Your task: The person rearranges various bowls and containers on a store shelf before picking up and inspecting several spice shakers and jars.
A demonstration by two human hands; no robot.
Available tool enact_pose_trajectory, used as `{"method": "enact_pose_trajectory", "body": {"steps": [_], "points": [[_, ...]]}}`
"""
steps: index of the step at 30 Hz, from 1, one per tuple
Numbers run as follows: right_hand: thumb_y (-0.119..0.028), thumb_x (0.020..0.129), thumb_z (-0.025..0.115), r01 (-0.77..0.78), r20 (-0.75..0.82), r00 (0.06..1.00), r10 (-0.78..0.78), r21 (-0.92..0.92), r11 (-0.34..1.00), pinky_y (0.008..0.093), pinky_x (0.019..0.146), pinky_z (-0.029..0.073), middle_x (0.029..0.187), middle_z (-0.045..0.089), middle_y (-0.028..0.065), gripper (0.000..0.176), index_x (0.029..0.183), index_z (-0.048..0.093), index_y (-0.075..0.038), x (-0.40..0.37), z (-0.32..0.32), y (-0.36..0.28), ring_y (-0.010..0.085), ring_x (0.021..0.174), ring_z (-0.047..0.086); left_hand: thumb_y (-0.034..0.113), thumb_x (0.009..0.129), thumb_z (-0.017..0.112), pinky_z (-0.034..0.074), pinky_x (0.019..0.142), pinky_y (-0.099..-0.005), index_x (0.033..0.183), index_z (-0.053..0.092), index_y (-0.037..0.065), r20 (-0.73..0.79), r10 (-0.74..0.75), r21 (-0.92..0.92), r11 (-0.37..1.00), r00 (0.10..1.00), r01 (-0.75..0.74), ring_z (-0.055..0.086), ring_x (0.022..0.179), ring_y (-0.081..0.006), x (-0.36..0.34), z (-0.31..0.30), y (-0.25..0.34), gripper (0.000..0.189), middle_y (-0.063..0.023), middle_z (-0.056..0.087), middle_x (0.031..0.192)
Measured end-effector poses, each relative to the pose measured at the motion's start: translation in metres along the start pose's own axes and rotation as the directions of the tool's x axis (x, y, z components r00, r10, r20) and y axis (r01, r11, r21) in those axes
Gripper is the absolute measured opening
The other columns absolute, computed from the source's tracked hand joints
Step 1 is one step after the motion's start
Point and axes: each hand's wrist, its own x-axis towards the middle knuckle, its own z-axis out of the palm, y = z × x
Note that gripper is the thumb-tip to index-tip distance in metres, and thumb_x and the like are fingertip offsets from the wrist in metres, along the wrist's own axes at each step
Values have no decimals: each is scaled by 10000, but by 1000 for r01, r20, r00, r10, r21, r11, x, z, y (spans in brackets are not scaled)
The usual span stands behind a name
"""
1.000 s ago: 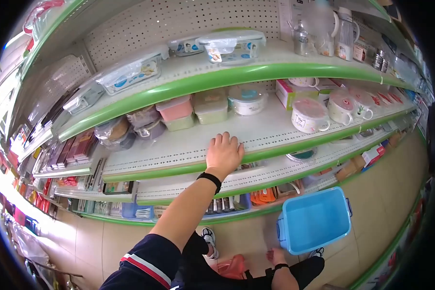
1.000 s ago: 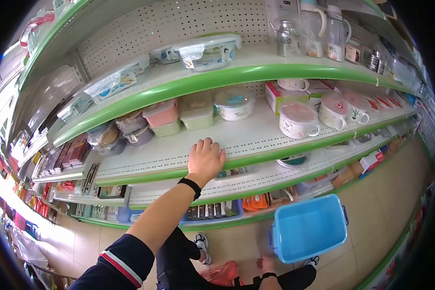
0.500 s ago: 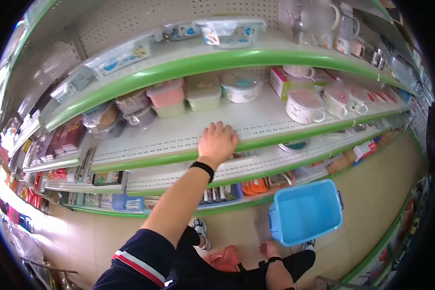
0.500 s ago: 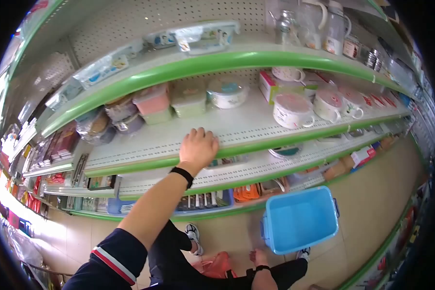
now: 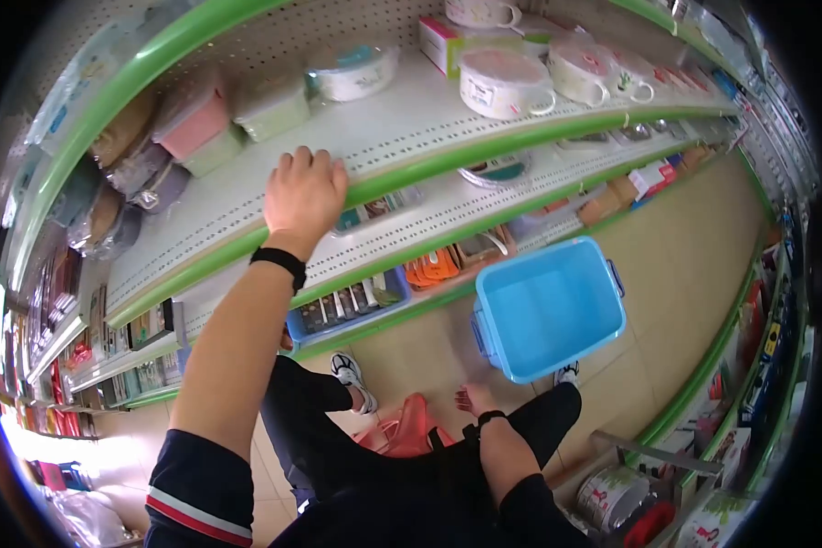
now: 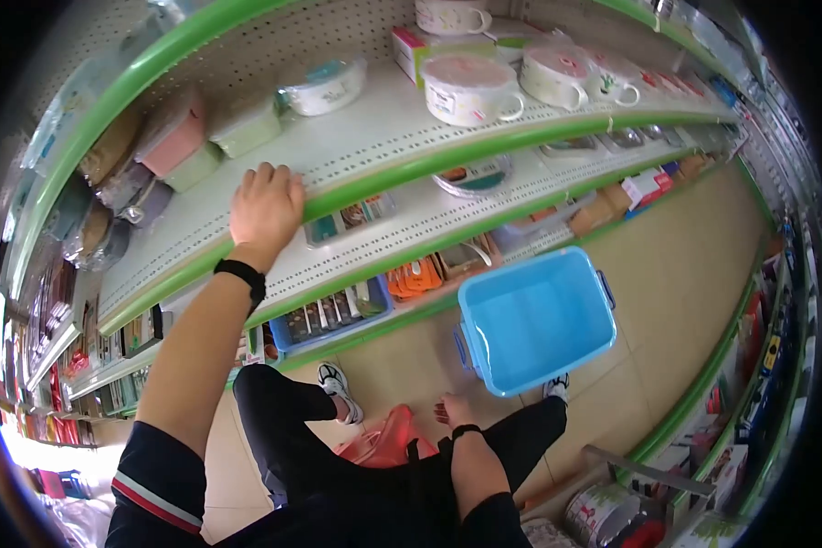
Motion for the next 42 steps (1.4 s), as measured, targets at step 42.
{"method": "enact_pose_trajectory", "body": {"steps": [42], "points": [[-527,999,600,34,176,955,239,-865,500,470,1053,500,1326,704,213,584,1287,723,-35,-31,-52,-30,391,1240,661,406,1147,344,390,1164,-507,1463,498,-68,279,-7,-85,996,960,32,523,1360,-409,-9,-7,-45,591,-253,542,1471]]}}
